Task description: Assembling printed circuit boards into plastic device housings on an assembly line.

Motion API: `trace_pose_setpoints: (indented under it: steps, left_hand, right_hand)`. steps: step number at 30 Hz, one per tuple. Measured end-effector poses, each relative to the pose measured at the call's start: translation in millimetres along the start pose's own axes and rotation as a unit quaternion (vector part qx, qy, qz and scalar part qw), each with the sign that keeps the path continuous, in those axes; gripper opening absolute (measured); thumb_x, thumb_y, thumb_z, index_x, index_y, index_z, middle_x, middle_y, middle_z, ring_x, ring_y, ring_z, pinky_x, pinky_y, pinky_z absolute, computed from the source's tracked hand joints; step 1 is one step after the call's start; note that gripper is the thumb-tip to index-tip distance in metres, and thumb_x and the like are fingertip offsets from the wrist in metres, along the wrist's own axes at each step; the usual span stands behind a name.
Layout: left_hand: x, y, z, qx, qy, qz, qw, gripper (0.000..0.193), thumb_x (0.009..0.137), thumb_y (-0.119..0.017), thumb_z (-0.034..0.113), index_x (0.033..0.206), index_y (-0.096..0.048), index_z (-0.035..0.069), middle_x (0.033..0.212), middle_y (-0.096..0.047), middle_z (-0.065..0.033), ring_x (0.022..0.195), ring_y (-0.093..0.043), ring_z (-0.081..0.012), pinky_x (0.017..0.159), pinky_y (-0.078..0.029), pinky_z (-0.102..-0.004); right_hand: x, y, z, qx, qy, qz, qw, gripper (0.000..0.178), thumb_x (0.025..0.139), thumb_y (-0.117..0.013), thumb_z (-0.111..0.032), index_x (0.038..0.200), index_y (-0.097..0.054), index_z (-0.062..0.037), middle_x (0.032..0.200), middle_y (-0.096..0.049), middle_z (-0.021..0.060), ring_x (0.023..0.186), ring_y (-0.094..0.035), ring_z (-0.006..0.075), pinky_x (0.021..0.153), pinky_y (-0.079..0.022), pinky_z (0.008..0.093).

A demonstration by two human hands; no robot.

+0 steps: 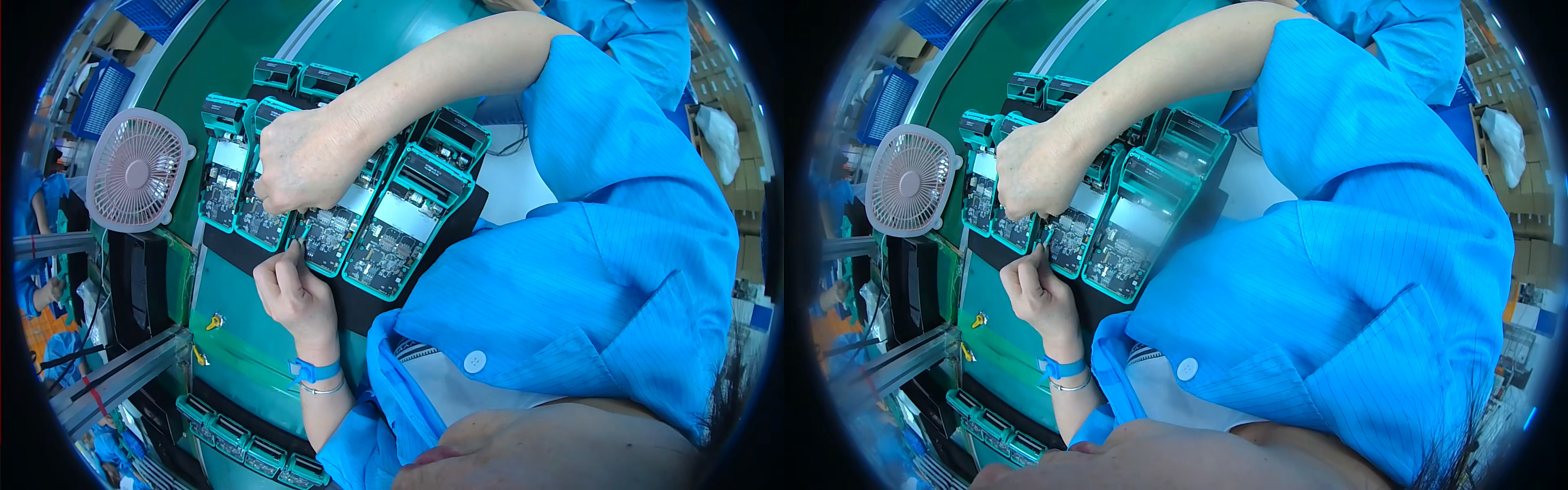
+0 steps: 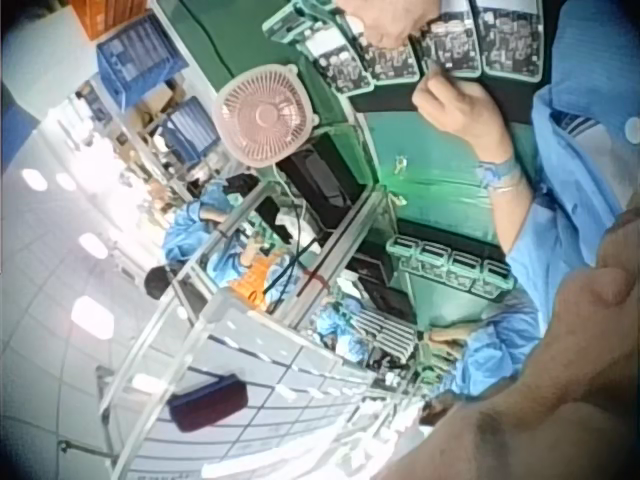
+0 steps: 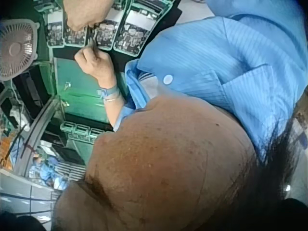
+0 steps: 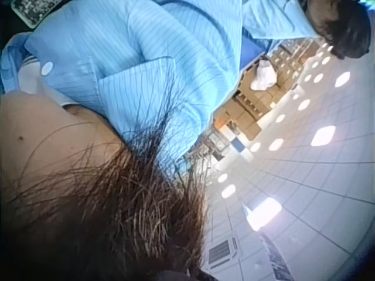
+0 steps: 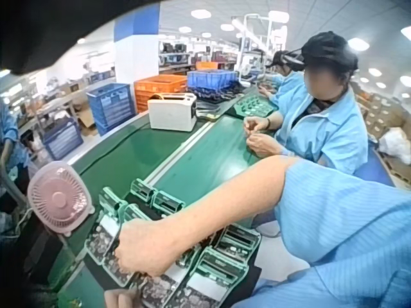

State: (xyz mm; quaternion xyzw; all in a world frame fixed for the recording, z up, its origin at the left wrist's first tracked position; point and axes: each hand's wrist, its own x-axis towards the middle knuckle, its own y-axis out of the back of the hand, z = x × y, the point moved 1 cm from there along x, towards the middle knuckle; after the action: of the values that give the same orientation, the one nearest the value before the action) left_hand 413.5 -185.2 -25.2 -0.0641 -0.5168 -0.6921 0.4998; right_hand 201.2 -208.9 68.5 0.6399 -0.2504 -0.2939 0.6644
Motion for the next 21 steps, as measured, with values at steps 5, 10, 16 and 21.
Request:
trace_pose_setpoints:
  steps: [5,10,16,21]
  left_hand:
    - [1.4,-0.8,0.3,-0.004,0.0,-0.002,1.0,0.018,0.081,-0.072,-0.012,0.095,-0.071,-0.001,0.09,-0.061,-0.0109,0.081,-0.063,-0.0276,0.068,-0.051,-0.0386]
    - [1.0,3.6,2.2,0.008,0.006,-0.002,1.0,0.015,0.082,-0.073,-0.011,0.093,-0.07,-0.001,0.09,-0.06,-0.0113,0.081,-0.063,-0.0275,0.068,-0.051,-0.0383]
    - [2.8,-2.6,-0.2,-0.001,0.005,-0.005,1.0,0.013,0.083,-0.073,-0.011,0.092,-0.069,-0.001,0.091,-0.06,-0.0112,0.081,-0.063,-0.0273,0.067,-0.052,-0.0382]
    - [1.4,-0.2,1.1,0.002,0.012,-0.005,1.0,0.013,0.083,-0.072,-0.01,0.091,-0.069,-0.001,0.091,-0.059,-0.0113,0.081,-0.063,-0.0271,0.067,-0.052,-0.038]
  right_hand:
    - [0.1,-1.4,1.0,0.002,-0.002,-0.002,1.0,0.021,0.082,-0.072,-0.026,0.089,-0.072,-0.0063,0.088,-0.071,0.0072,0.075,-0.073,0.0283,0.057,-0.057,0.0423]
    - [3.0,0.5,0.0,0.006,0.001,0.0,1.0,0.021,0.081,-0.072,-0.026,0.089,-0.072,-0.0066,0.088,-0.071,0.0072,0.075,-0.073,0.0281,0.057,-0.056,0.0425]
    - [-0.4,-2.0,1.1,0.007,-0.015,-0.014,1.0,0.021,0.082,-0.073,-0.026,0.09,-0.072,-0.0071,0.088,-0.071,0.0072,0.075,-0.073,0.028,0.057,-0.057,0.0424]
    - [0.2,-0.3,-0.4,0.009,-0.011,-0.011,1.0,0.021,0.082,-0.073,-0.027,0.09,-0.072,-0.0073,0.089,-0.071,0.0069,0.076,-0.073,0.0276,0.057,-0.057,0.0416]
